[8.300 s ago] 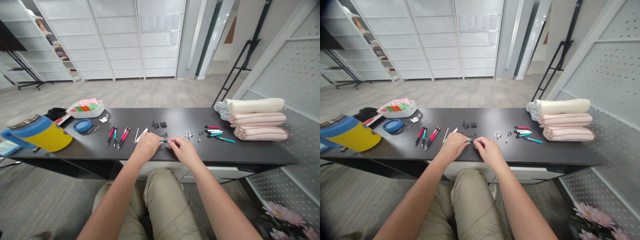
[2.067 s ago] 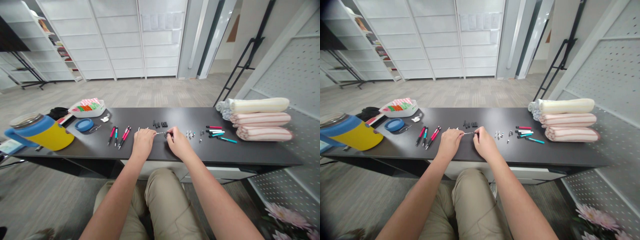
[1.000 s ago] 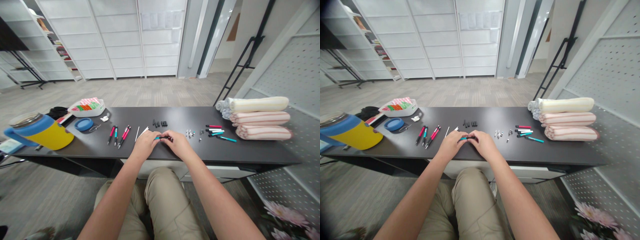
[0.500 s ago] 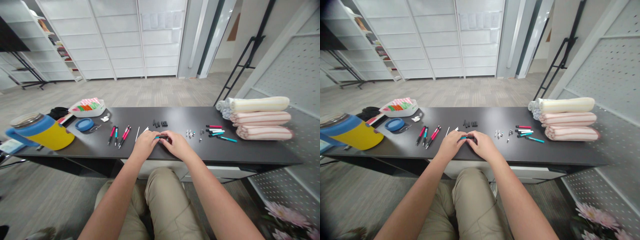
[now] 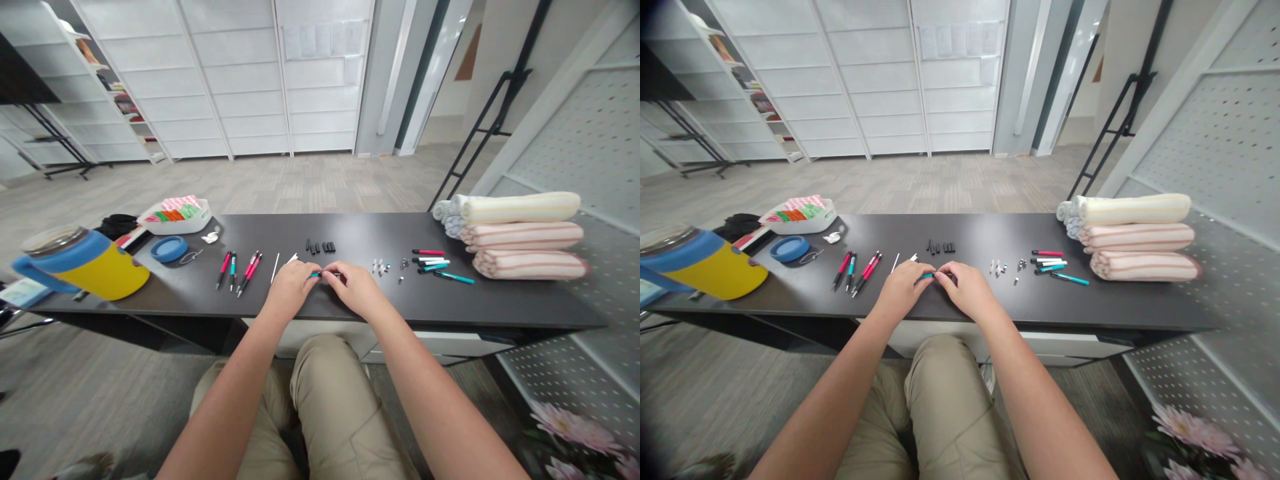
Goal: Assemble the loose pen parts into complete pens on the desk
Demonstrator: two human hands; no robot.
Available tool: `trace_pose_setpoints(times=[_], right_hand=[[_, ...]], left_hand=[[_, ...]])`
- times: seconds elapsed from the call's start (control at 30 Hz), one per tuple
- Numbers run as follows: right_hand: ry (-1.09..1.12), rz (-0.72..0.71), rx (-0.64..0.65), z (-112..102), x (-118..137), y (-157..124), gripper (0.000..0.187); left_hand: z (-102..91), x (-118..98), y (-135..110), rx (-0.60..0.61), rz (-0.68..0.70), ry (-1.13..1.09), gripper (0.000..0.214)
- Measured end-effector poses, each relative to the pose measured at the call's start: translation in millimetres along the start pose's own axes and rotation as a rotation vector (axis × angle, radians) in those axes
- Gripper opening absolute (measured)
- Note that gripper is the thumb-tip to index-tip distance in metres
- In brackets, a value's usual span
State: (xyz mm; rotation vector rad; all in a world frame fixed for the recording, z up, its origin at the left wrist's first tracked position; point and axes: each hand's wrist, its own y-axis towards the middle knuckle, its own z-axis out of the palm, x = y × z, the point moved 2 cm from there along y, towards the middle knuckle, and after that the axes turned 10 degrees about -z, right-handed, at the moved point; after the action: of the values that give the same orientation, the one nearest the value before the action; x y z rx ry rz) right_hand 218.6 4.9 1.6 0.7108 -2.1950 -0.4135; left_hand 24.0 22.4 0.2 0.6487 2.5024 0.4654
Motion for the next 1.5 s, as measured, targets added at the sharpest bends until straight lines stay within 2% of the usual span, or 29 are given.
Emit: trace_pose_setpoints(times=[0.1, 0.23, 0.37, 0.5, 0.6, 0.7, 0.93, 1.0, 1.3, 1.5], right_hand=[[0.030, 0.028, -0.021, 0.8, -1.1, -1.3, 0.023], [0.019, 0.046, 0.017, 0.1, -0.9, -0.4, 0.012], [-0.023, 0.068, 0.051, -0.3, 0.7, 0.5, 0.022], [0.007, 0.026, 0.013, 0.9, 0.7, -0.3, 0.019], [-0.002, 0.015, 0.039, 2.0, -0.6, -0.3, 0.015], [-0.049, 0.040, 0.077, 2.4, -1.3, 0.1, 0.023], [-0.011, 0.009, 0.022, 2.0, 0.1, -0.4, 0.011], [-0.047, 0.015, 0.041, 2.4, -0.2, -0.3, 0.018], [-0.065, -0.044, 0.049, 3.9, -1.5, -0.2, 0.016], [-0.075, -0.058, -0.061, 2.2, -6.4, -0.2, 0.012]], left_hand=[[-0.8, 0.0, 0.2, -0.006, -0.034, -0.010, 0.013], [-1.4, -0.6, 0.7, -0.002, -0.031, -0.013, 0.012], [-1.3, -0.8, 1.0, -0.001, -0.023, -0.009, 0.012], [-1.4, -0.2, 0.6, -0.009, -0.040, 0.005, 0.013], [-1.5, 0.5, 0.6, -0.009, -0.040, 0.010, 0.014], [-1.3, 0.7, 0.8, -0.008, -0.026, 0.016, 0.014], [-0.9, 0.2, 0.6, -0.029, -0.019, 0.026, 0.013], [-1.0, -0.2, 0.5, -0.026, -0.008, 0.022, 0.014], [-1.7, -0.6, 0.5, -0.026, -0.001, 0.032, 0.013], [-4.0, -6.9, 3.8, -0.089, -0.014, 0.094, 0.026]])
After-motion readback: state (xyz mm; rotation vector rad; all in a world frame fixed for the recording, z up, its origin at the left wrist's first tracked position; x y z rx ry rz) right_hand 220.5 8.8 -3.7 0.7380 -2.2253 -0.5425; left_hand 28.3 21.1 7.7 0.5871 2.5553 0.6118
